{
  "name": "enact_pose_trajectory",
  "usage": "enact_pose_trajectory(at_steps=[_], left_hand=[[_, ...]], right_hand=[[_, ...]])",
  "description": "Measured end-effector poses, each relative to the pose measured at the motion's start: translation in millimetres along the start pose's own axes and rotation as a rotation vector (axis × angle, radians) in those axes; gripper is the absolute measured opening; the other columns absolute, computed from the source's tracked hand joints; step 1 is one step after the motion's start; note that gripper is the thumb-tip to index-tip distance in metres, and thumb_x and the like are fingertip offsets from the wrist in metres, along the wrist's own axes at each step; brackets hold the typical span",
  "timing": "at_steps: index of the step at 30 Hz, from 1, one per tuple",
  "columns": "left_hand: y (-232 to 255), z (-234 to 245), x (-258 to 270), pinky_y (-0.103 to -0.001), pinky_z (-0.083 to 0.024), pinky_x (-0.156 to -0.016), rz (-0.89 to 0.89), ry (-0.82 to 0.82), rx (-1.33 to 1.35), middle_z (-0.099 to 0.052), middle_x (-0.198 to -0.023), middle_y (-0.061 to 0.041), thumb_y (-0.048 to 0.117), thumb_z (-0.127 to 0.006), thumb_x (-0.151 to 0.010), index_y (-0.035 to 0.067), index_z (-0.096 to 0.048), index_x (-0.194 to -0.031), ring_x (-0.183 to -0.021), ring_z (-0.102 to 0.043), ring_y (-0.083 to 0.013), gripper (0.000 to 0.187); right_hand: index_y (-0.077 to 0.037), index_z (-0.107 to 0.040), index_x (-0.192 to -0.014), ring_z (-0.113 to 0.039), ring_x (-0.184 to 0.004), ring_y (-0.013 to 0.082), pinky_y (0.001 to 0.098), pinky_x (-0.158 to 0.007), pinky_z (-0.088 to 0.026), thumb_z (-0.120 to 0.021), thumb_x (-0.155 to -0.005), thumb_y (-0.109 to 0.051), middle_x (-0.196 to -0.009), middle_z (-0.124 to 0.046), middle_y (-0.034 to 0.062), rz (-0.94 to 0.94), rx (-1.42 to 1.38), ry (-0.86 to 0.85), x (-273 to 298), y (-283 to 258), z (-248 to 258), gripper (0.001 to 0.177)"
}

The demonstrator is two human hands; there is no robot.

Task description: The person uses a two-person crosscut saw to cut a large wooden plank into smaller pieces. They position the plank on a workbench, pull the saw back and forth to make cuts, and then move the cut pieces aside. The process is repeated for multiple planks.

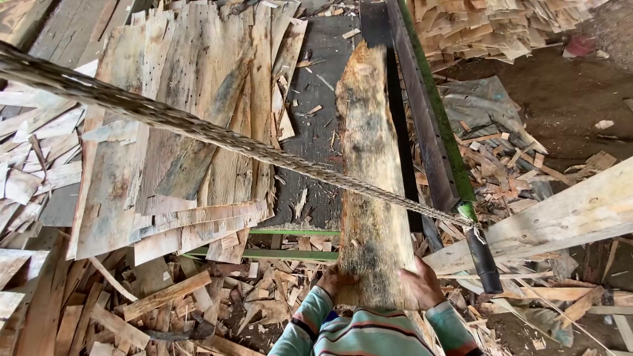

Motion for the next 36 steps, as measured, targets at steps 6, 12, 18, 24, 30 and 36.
enact_pose_trajectory(at_steps=[6, 12, 18, 24, 30, 36], left_hand=[[-13, -13, 21, -0.040, -0.050, -0.112, 0.014, -0.048, 0.004, -0.076, -0.124, -0.013, 0.020, -0.088, -0.079, -0.001, -0.064, -0.135, -0.115, -0.071, -0.0239, 0.064], [-12, -37, 20, -0.041, -0.053, -0.105, 0.104, 0.044, 0.268, -0.077, -0.120, -0.012, 0.008, -0.085, -0.073, 0.008, -0.066, -0.128, -0.110, -0.073, -0.0251, 0.058], [-34, 32, -31, -0.043, -0.057, -0.074, -0.182, 0.295, 0.074, -0.051, -0.083, -0.005, 0.003, -0.095, -0.080, 0.005, -0.050, -0.094, -0.077, -0.052, -0.0259, 0.047], [-40, 30, -73, -0.034, -0.052, -0.078, -0.464, 0.125, -0.701, -0.071, -0.095, -0.010, 0.020, -0.081, -0.086, 0.002, -0.075, -0.094, -0.086, -0.061, -0.0197, 0.021], [-41, 0, -81, -0.035, -0.053, -0.099, -0.310, -0.007, -0.686, -0.071, -0.125, -0.013, 0.027, -0.082, -0.091, 0.008, -0.086, -0.111, -0.110, -0.064, -0.0208, 0.028], [-78, 9, -86, -0.032, -0.046, -0.108, -0.284, 0.015, -0.614, -0.069, -0.129, -0.011, 0.019, -0.081, -0.087, 0.020, -0.072, -0.117, -0.122, -0.060, -0.0226, 0.032]], right_hand=[[-0.005, -0.056, -0.144, -0.069, -0.069, 0.0254, 0.0387, -0.062, -0.059, -0.064, -0.094, -0.024, -0.098, -0.076, 0.0161, 0.270, 0.483, 0.042, 51, -97, -19, 0.054], [-0.002, -0.059, -0.140, -0.056, -0.045, 0.0185, 0.0331, -0.042, -0.045, -0.062, -0.099, -0.031, -0.068, -0.071, 0.0146, 0.321, 0.514, 0.072, 50, -74, 1, 0.050], [0.004, -0.056, -0.139, -0.072, -0.092, 0.0236, 0.0349, -0.073, -0.058, -0.057, -0.109, -0.035, -0.111, -0.074, 0.0212, 0.591, 0.263, 0.222, 48, -96, 15, 0.049], [-0.005, -0.043, -0.158, -0.056, -0.117, 0.0422, 0.0531, -0.098, -0.046, -0.053, -0.107, -0.034, -0.134, -0.065, 0.0270, -0.141, -0.009, 0.178, 23, -13, 29, 0.060], [0.002, -0.044, -0.145, -0.062, -0.131, 0.0327, 0.0454, -0.113, -0.049, -0.059, -0.102, -0.037, -0.140, -0.062, 0.0237, -0.146, -0.051, 0.058, 10, 24, 51, 0.059], [-0.005, -0.046, -0.145, -0.063, -0.115, 0.0363, 0.0530, -0.099, -0.054, -0.050, -0.102, -0.041, -0.138, -0.058, 0.0282, -0.226, -0.911, 0.222, 50, -31, 120, 0.056]])
Point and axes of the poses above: each hand's wrist, its own x-axis away from the middle knuckle, its own z-axis out of the back of the hand, y = z × x, the point moved 4 cm from there along -x, towards the middle knuckle
